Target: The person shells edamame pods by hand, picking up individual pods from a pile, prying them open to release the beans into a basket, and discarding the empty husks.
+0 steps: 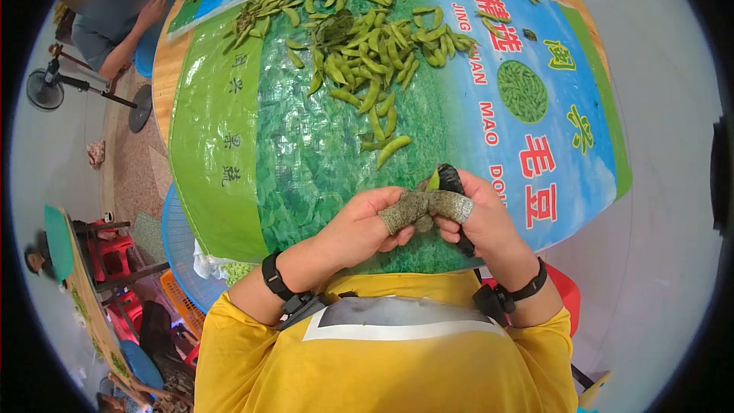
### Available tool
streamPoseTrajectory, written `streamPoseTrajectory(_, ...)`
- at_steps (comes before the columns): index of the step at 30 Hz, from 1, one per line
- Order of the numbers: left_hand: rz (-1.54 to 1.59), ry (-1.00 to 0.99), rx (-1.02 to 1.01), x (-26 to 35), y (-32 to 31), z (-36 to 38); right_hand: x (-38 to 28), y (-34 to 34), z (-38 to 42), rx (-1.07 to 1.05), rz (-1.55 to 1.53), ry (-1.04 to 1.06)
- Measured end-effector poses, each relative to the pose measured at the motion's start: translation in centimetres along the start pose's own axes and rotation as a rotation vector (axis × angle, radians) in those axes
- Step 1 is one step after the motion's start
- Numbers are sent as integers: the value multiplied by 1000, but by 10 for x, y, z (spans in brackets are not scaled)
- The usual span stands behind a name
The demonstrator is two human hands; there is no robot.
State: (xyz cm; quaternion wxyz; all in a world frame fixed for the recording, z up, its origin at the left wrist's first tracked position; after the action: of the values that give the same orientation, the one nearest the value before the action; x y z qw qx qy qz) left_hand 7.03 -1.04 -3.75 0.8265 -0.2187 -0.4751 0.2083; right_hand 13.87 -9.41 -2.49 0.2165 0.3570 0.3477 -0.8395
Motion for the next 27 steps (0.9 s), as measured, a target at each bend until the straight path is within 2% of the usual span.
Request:
streamPoseTrajectory(1,-40,5,47,3,3,2,-6,2,2,0,7,-4)
streamPoseTrajectory(3,-75,7,94,8,9,5,-29,18,8,92,520,69)
streamPoseTrajectory(4,-86,-10,177,11,18,8,-43,22,12,47,1004,224)
streamPoseTrajectory(5,-95,-26,261,15,28,12,-49,24,15,44,1008,223)
streamPoseTrajectory(7,-119,-49,245,16,31,15,-77,16,25,155,1416,320)
streamPoseTrajectory(8,-123,-37,251,14,32,15,-86,15,20,279,1435,402)
streamPoseTrajectory(9,-130,-27,258,13,33,15,-82,12,9,281,1435,400)
streamPoseTrajectory(11,-152,-44,244,13,30,15,-88,-13,-1,282,1396,832)
streamPoseTrajectory(15,-197,-35,242,15,28,18,-67,-30,-37,141,1373,872)
streamPoseTrajectory(18,-336,-150,265,28,27,20,-65,-39,-27,142,1388,823)
streamPoseTrajectory(21,-357,-187,332,28,32,12,-55,-40,-4,126,1248,758)
streamPoseTrajectory(25,-324,-302,275,32,24,7,-40,-29,7,138,1140,597)
streamPoseTrajectory(27,-316,-295,306,36,26,10,-35,-17,6,106,871,457)
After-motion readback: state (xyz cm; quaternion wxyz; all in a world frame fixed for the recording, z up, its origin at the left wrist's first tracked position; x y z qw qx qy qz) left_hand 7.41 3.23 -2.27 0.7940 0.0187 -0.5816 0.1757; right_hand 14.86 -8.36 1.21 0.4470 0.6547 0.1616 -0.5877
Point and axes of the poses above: each hand's wrist, its own z-axis away from the middle knuckle, its own y-axis out of the back of the hand, x = y × z, the point moved 8 cm from there along -z, towards the middle knuckle, and after that the axes turned 1 degree about -x, right-handed, at the moved point
